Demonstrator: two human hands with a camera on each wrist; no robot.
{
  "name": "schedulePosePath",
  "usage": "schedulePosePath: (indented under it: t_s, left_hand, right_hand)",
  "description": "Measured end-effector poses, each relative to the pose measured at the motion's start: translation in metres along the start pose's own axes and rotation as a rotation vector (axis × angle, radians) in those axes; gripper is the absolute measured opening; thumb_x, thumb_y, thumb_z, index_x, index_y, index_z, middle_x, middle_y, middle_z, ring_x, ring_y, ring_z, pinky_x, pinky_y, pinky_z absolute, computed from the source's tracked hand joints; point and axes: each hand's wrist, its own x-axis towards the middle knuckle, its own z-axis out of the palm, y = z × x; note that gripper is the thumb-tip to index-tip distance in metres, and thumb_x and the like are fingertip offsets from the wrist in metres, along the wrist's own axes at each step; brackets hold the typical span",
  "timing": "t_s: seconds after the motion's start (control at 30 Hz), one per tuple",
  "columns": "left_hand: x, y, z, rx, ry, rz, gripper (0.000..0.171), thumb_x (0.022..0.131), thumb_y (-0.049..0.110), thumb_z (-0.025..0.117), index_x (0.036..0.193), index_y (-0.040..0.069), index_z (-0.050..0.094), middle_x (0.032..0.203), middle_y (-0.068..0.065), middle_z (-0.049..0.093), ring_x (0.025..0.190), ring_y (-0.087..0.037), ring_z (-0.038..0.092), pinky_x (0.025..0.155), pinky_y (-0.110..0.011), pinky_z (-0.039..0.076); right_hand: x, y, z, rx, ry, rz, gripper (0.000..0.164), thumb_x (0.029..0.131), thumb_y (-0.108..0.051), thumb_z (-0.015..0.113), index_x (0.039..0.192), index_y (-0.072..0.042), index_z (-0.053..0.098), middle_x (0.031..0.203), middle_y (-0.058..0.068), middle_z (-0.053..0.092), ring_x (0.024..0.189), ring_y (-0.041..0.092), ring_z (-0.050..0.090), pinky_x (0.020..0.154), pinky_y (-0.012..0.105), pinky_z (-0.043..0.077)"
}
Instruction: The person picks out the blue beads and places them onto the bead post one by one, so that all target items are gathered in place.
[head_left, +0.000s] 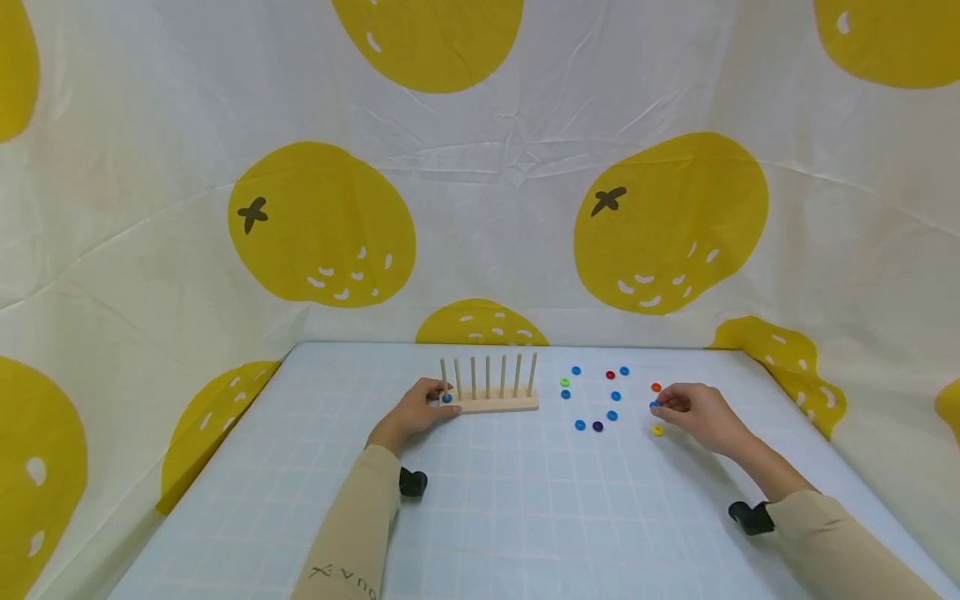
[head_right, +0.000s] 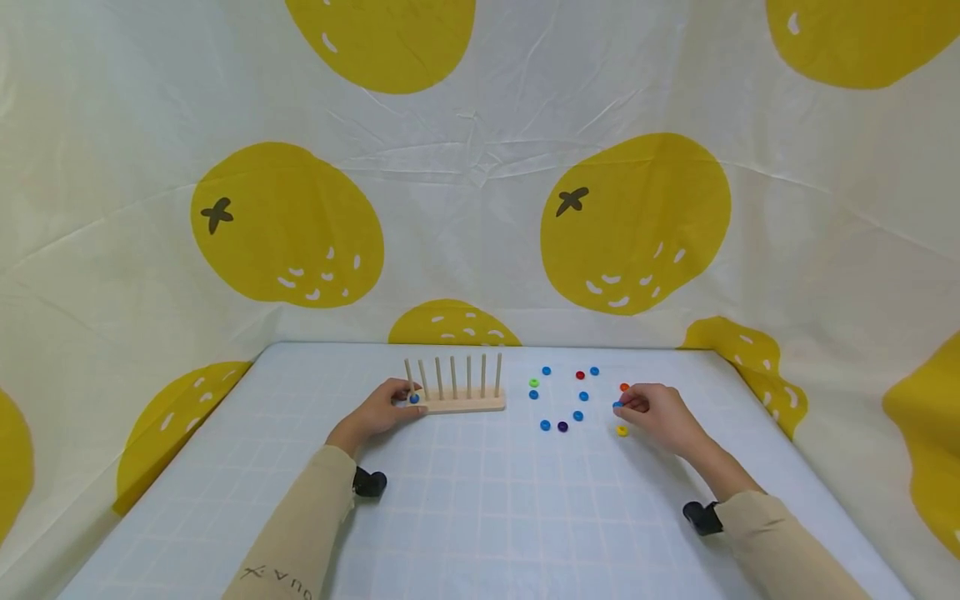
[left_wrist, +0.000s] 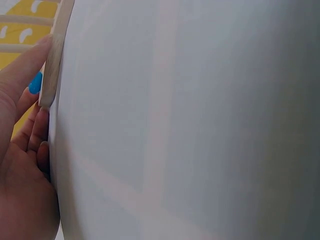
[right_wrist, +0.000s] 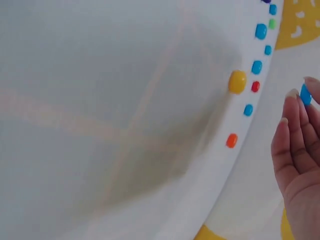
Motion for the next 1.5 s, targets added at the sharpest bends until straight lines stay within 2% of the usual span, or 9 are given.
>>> schedulePosePath:
  t_s: [0.27, 0.4, 0.63, 0.87, 1.1, 1.4, 1.5]
  left_hand:
    - [0.002, -0.003, 0.000, 0.005, -0.002, 0.005, 0.049, 0.090, 0.033, 0.080, 0.132, 0.013, 0.064, 0.132, -0.011, 0.056, 0.120, -0.030, 0.051, 0.109, -0.053, 0.040]
    - [0.001, -0.005, 0.001, -0.002, -0.003, 0.006, 0.048, 0.090, 0.033, 0.080, 0.131, 0.013, 0.065, 0.132, -0.011, 0.056, 0.120, -0.030, 0.051, 0.108, -0.052, 0.041]
    - [0.001, -0.006, 0.002, -0.007, -0.022, 0.026, 0.050, 0.090, 0.033, 0.081, 0.131, 0.011, 0.065, 0.131, -0.011, 0.056, 0.119, -0.030, 0.052, 0.107, -0.053, 0.041]
    - [0.003, -0.006, 0.000, -0.024, -0.005, 0.028, 0.049, 0.089, 0.032, 0.082, 0.130, 0.012, 0.066, 0.130, -0.011, 0.056, 0.119, -0.030, 0.052, 0.106, -0.053, 0.041]
    - [0.003, -0.004, 0.001, -0.023, -0.011, 0.012, 0.051, 0.088, 0.033, 0.082, 0.131, 0.013, 0.065, 0.131, -0.011, 0.056, 0.120, -0.030, 0.052, 0.108, -0.053, 0.041]
    - [0.001, -0.002, -0.003, -0.026, -0.008, 0.008, 0.050, 0.088, 0.033, 0.082, 0.130, 0.013, 0.065, 0.131, -0.011, 0.056, 0.120, -0.030, 0.052, 0.108, -0.053, 0.040]
    - [0.001, -0.003, -0.003, -0.025, -0.011, 0.014, 0.050, 0.088, 0.033, 0.082, 0.130, 0.013, 0.065, 0.131, -0.011, 0.056, 0.120, -0.030, 0.052, 0.108, -0.053, 0.040]
  right_hand:
    - [0.004, -0.027, 0.014, 0.038, 0.125, -0.088, 0.019, 0.094, -0.016, 0.076, 0.107, -0.002, 0.072, 0.094, 0.005, 0.073, 0.084, 0.021, 0.065, 0.070, 0.019, 0.055]
    - [0.007, -0.040, 0.022, 0.068, 0.158, -0.131, 0.019, 0.094, -0.017, 0.076, 0.106, -0.003, 0.073, 0.095, 0.005, 0.073, 0.084, 0.021, 0.067, 0.070, 0.018, 0.055]
    - [0.013, -0.060, 0.036, 0.113, 0.170, -0.156, 0.017, 0.093, -0.014, 0.077, 0.106, -0.004, 0.074, 0.096, 0.005, 0.074, 0.084, 0.019, 0.067, 0.070, 0.019, 0.055]
    - [0.024, -0.085, 0.051, 0.145, 0.163, -0.211, 0.017, 0.093, -0.017, 0.077, 0.107, -0.007, 0.074, 0.095, 0.001, 0.074, 0.083, 0.017, 0.067, 0.070, 0.023, 0.056]
    - [0.033, -0.106, 0.063, 0.197, 0.150, -0.287, 0.015, 0.092, -0.013, 0.077, 0.105, -0.005, 0.075, 0.092, 0.000, 0.075, 0.082, 0.016, 0.068, 0.074, 0.033, 0.059]
    - [0.046, -0.130, 0.080, 0.221, 0.137, -0.331, 0.017, 0.093, -0.016, 0.077, 0.106, -0.006, 0.076, 0.094, 0.000, 0.074, 0.081, 0.014, 0.066, 0.074, 0.027, 0.057]
    - [0.049, -0.137, 0.083, 0.233, 0.136, -0.370, 0.015, 0.093, -0.012, 0.077, 0.105, -0.005, 0.076, 0.092, 0.001, 0.074, 0.080, 0.014, 0.066, 0.074, 0.030, 0.058]
